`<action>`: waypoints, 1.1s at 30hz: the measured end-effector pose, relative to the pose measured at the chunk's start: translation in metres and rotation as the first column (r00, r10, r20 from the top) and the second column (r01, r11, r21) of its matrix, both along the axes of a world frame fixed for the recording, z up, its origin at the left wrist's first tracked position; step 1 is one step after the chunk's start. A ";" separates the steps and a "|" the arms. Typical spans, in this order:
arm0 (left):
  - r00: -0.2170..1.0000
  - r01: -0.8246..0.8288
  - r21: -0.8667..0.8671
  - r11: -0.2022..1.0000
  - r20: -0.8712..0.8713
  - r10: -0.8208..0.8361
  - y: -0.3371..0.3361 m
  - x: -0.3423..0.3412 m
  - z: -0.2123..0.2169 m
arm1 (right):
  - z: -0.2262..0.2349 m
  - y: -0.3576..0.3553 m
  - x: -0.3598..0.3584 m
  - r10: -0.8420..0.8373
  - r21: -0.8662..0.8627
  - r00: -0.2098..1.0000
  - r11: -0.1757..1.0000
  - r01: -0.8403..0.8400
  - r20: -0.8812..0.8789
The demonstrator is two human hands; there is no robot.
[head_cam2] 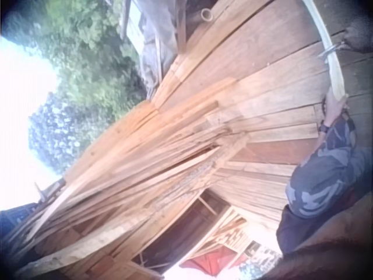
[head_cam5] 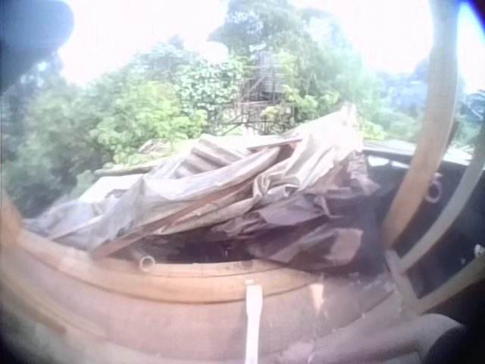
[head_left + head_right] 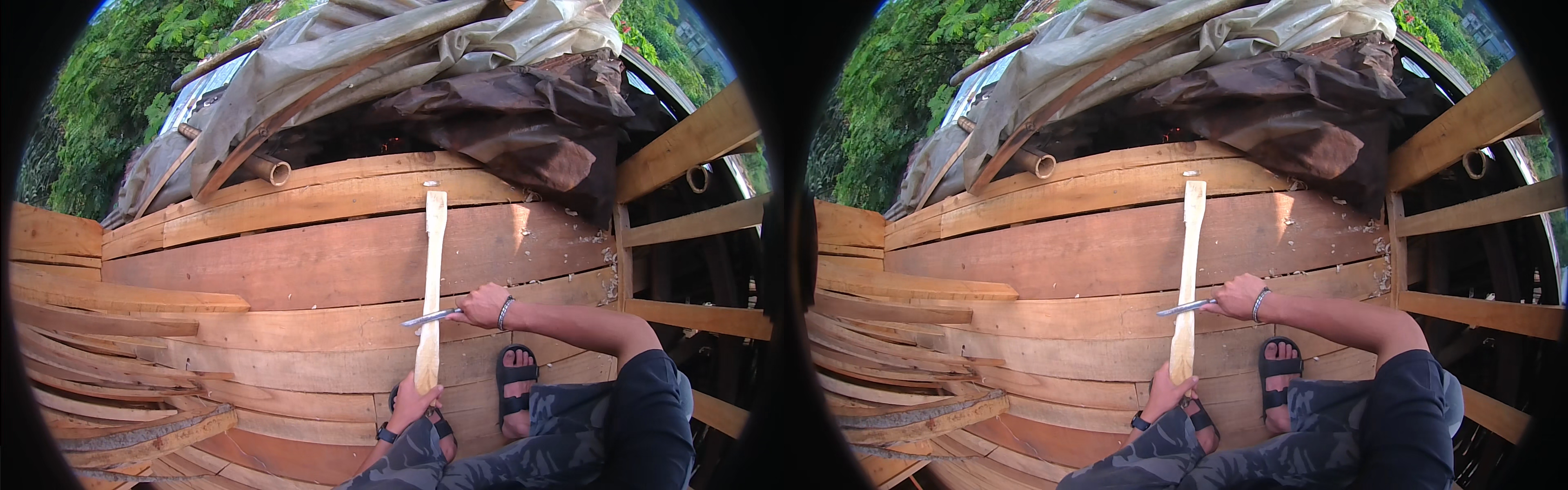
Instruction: The person uses a knife to carve and shape a small piece of light-colored wood. They hold the wood in one hand and carefully shave off thin layers with the knife in the other, working on a wooden floor.
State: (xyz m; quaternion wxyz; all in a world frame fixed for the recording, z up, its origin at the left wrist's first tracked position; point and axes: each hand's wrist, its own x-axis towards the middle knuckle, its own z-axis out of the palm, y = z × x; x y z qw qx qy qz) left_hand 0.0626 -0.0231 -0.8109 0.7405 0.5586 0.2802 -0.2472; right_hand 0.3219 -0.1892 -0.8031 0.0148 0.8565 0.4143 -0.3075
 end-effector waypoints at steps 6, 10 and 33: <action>1.000 0.016 0.005 1.000 0.003 -0.016 -0.005 0.003 0.001 | -0.015 -0.011 0.065 -0.322 -0.042 0.939 0.944 0.329 0.121; 0.999 -0.044 -0.048 0.998 0.006 0.044 -0.004 -0.011 -0.015 | 0.005 -0.004 0.006 0.012 -0.042 1.000 0.999 -0.011 0.013; 1.000 0.007 0.067 0.998 0.005 -0.008 -0.010 -0.020 -0.014 | -0.004 -0.004 0.022 0.084 -0.043 0.996 0.995 -0.085 -0.012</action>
